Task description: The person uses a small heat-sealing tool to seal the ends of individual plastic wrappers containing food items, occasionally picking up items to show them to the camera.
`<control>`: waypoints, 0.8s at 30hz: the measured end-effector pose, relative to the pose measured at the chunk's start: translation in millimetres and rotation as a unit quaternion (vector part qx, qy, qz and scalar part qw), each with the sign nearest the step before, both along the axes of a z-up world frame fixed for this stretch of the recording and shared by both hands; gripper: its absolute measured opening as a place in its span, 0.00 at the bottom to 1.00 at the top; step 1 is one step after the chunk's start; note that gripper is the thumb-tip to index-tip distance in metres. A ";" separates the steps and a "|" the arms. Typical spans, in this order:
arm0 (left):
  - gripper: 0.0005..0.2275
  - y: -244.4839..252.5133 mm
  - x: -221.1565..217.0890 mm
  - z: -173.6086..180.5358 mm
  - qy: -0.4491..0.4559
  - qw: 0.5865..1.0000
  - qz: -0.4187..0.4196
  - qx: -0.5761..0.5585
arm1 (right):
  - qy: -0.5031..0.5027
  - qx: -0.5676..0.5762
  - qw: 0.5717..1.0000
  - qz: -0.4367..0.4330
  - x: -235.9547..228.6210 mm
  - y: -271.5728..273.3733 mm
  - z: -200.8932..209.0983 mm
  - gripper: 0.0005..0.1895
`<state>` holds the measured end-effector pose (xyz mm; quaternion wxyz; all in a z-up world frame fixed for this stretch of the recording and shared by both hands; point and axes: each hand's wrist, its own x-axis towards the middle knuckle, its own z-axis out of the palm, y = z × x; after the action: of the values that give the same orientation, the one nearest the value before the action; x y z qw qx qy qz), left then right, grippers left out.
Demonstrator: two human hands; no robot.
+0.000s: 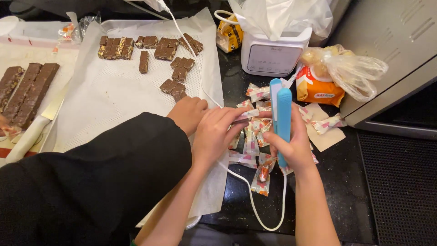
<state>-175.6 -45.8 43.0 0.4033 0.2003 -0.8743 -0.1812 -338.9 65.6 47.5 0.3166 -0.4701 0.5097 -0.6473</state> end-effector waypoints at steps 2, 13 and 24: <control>0.13 1.8 0.7 -0.6 -0.005 0.999 -0.012 0.035 | 0.006 0.007 1.000 0.004 3.9 -1.4 2.5 0.37; 0.13 -2.5 3.2 1.0 -0.045 0.973 -0.066 0.216 | -0.002 0.029 0.998 0.057 -1.9 -2.8 -13.6 0.39; 0.16 -3.0 0.8 0.9 -0.086 0.960 -0.074 0.257 | -0.021 0.072 0.992 0.103 -2.2 -3.2 -15.5 0.43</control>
<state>-174.9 -48.8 44.0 0.2467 0.2472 -0.8420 -0.4112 -341.0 62.4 32.0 0.4254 -0.4826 0.4965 -0.5827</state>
